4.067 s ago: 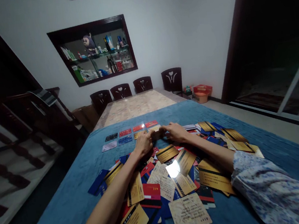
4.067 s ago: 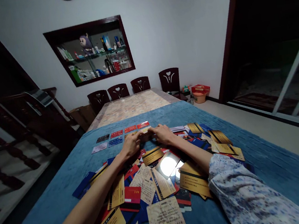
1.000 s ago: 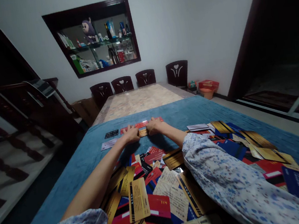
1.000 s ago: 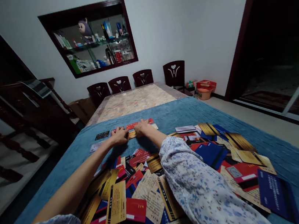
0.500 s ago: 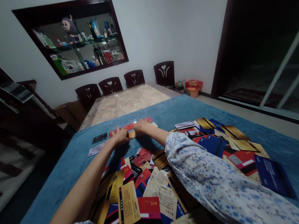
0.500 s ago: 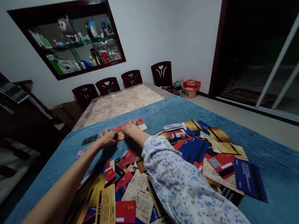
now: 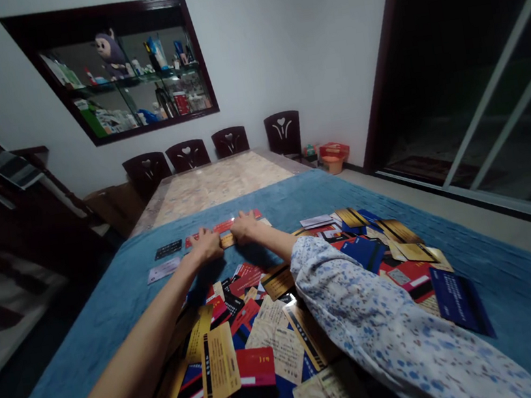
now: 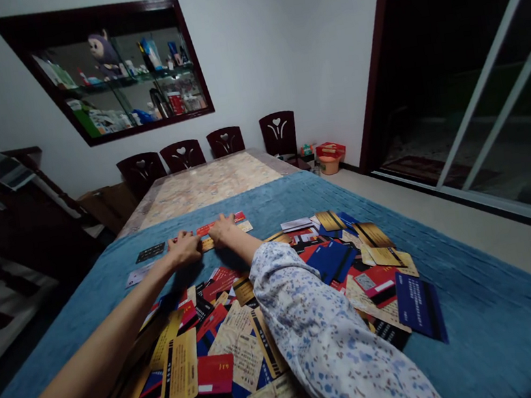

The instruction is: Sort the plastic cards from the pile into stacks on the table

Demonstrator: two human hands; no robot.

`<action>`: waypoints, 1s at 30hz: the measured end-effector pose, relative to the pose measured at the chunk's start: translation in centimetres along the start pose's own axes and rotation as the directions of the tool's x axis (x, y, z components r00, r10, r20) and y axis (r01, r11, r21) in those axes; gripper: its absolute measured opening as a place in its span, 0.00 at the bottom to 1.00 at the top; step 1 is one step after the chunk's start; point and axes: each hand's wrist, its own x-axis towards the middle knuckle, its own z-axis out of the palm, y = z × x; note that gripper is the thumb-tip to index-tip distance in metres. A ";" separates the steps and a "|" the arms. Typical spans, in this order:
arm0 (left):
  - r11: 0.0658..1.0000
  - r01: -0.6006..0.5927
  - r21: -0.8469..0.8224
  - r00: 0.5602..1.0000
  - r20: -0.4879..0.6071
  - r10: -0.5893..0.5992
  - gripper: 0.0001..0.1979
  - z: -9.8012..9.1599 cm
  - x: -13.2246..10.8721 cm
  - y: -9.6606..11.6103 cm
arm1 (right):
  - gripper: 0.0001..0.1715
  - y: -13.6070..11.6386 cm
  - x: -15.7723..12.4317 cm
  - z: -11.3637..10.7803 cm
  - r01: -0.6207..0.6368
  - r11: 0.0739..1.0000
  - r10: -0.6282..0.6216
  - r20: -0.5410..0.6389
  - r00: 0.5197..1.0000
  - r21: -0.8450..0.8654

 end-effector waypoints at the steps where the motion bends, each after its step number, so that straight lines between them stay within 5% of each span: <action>1: 1.000 -0.004 0.010 1.000 -0.011 0.004 0.19 0.0 -0.2 0.1 | 0.22 0.1 -0.3 -0.1 -0.010 1.000 0.010 -0.015 1.000 -0.011; 10: 0.999 -0.040 0.028 0.992 -0.115 0.043 0.20 -0.1 -1.6 0.6 | 0.19 3.3 -4.3 -2.0 0.009 0.999 -0.013 -0.087 0.996 -0.040; 20: 0.996 -0.072 -0.045 0.983 -0.174 0.063 0.20 0.3 -2.5 1.1 | 0.19 8.2 -10.9 -2.8 -0.094 0.995 0.096 -0.210 0.973 0.020; 30: 0.980 -0.186 -0.072 0.942 -0.298 0.156 0.22 -0.6 -3.5 5.5 | 0.19 11.4 -17.2 -0.6 -0.169 0.986 0.164 -0.220 0.962 -0.003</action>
